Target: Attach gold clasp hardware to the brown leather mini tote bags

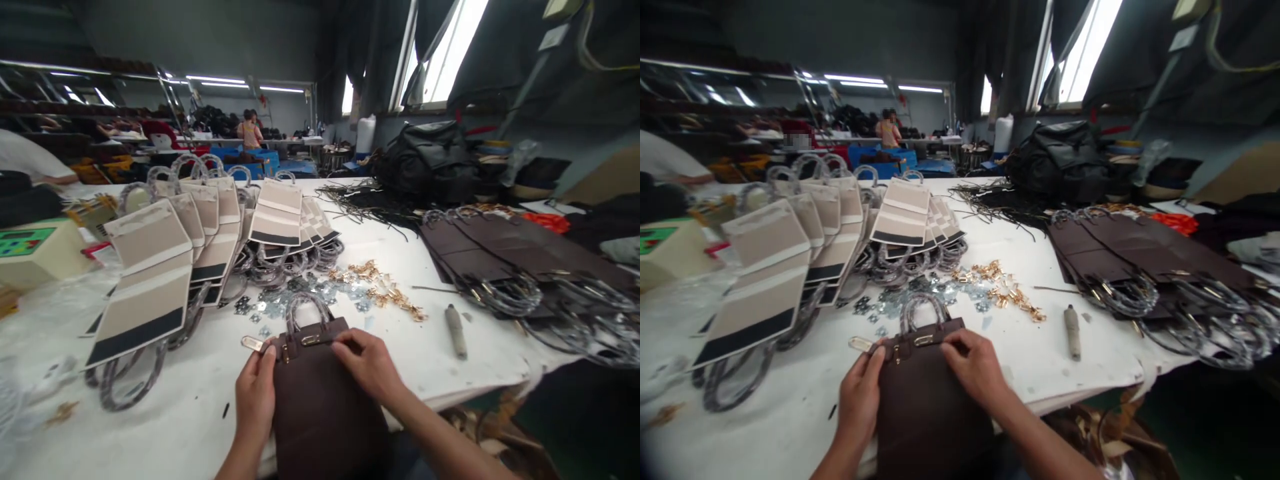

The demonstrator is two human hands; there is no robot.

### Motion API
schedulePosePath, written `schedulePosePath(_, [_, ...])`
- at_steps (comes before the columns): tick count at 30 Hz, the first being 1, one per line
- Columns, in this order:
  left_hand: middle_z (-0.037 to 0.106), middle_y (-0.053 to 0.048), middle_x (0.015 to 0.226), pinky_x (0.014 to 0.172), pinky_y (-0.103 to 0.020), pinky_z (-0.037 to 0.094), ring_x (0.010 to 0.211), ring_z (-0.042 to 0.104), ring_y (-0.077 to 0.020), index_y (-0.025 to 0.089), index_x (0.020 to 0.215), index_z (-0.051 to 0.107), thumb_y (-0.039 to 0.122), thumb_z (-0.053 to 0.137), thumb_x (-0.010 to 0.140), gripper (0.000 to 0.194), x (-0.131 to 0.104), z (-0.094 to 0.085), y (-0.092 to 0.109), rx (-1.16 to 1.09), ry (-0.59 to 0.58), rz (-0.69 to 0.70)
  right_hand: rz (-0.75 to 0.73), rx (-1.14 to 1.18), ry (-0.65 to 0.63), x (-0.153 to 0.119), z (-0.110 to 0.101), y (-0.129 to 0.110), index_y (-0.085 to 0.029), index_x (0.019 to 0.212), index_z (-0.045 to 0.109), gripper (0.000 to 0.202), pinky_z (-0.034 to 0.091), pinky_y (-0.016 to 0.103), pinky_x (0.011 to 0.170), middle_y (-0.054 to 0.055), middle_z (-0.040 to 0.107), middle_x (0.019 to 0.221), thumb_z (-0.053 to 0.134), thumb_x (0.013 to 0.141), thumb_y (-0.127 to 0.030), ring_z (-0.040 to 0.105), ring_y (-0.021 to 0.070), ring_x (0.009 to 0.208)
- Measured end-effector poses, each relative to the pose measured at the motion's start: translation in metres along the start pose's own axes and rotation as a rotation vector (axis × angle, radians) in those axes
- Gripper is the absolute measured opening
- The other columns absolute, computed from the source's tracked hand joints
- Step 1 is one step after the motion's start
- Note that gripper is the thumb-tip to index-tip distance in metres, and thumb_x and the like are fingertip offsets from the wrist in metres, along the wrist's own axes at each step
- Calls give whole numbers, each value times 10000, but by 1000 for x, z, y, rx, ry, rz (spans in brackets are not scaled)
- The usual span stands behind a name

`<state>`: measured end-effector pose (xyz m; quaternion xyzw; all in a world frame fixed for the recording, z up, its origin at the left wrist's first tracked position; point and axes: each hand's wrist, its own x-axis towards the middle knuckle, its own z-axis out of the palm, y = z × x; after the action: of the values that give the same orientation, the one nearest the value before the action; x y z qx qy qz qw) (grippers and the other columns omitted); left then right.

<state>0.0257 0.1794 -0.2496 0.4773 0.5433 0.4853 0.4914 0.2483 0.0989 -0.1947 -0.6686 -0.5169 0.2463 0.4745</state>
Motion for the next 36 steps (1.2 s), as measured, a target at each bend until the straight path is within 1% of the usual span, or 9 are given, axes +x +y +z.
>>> schedulePosePath(5, [705, -93, 1252, 1035, -471, 522, 1189, 643, -333, 203, 1250, 671, 633, 666, 844, 591, 1, 6, 8, 182, 43, 60, 181, -350, 370, 8, -115, 86, -200, 1086, 695, 458, 516, 449, 790, 132, 684, 1171, 598, 841, -575, 653, 245, 788])
schedulePosePath(9, [566, -160, 1390, 1038, -545, 520, 1251, 570, -365, 173, 1380, 553, 590, 665, 846, 687, -2, 10, 21, 503, 138, 422, 258, -499, 403, 18, -159, 134, -207, 1141, 705, 503, 494, 476, 818, 167, 653, 1249, 603, 820, -581, 634, 255, 813])
schedulePosePath(12, [567, -156, 1359, 1113, -545, 465, 1307, 515, -349, 178, 1388, 537, 456, 632, 918, 555, -13, 16, 42, 677, 109, 753, 239, -508, 343, 24, -161, 147, -225, 950, 747, 354, 483, 453, 831, 129, 712, 1091, 637, 788, -520, 645, 285, 882])
schedulePosePath(16, [652, -94, 1212, 1056, -428, 506, 1170, 602, -262, 238, 1235, 633, 253, 576, 974, 267, -30, 34, 65, 746, -195, 976, 236, -430, 315, 23, -162, 151, -253, 882, 732, 313, 481, 399, 742, 65, 751, 886, 646, 760, -529, 661, 265, 798])
schedulePosePath(19, [672, -95, 1243, 1057, -428, 495, 1177, 600, -266, 214, 1218, 654, 213, 566, 968, 264, -30, 50, 71, 890, -399, 952, 261, -367, 353, 17, -167, 150, -252, 879, 732, 379, 481, 403, 710, 74, 761, 809, 661, 742, -598, 671, 279, 763])
schedulePosePath(24, [714, -115, 1172, 983, -517, 481, 1125, 612, -340, 182, 1193, 690, 259, 615, 939, 275, -13, 65, 79, 1289, -569, 771, 282, -297, 398, 15, -170, 145, -246, 876, 725, 403, 494, 422, 743, 79, 776, 818, 665, 692, -599, 697, 294, 787])
schedulePosePath(29, [720, -121, 1058, 931, -498, 462, 1051, 643, -332, 185, 1021, 727, 231, 571, 938, 183, -2, 68, 90, 1436, -618, 757, 255, -282, 395, 21, -163, 141, -238, 984, 755, 427, 498, 435, 775, 84, 789, 883, 634, 705, -538, 693, 292, 815])
schedulePosePath(33, [709, -131, 1023, 915, -475, 451, 1023, 647, -328, 183, 910, 694, 224, 552, 921, 148, -1, 68, 90, 1462, -627, 785, 178, -257, 335, 26, -157, 147, -239, 1112, 753, 471, 509, 426, 848, 89, 773, 1062, 546, 811, -536, 681, 252, 887])
schedulePosePath(36, [697, -117, 1011, 868, -431, 457, 999, 648, -315, 198, 903, 646, 230, 569, 896, 84, 1, 67, 87, 1419, -613, 746, 153, -229, 290, 28, -152, 150, -219, 1239, 706, 542, 525, 403, 822, 76, 746, 1007, 495, 871, -557, 679, 227, 847])
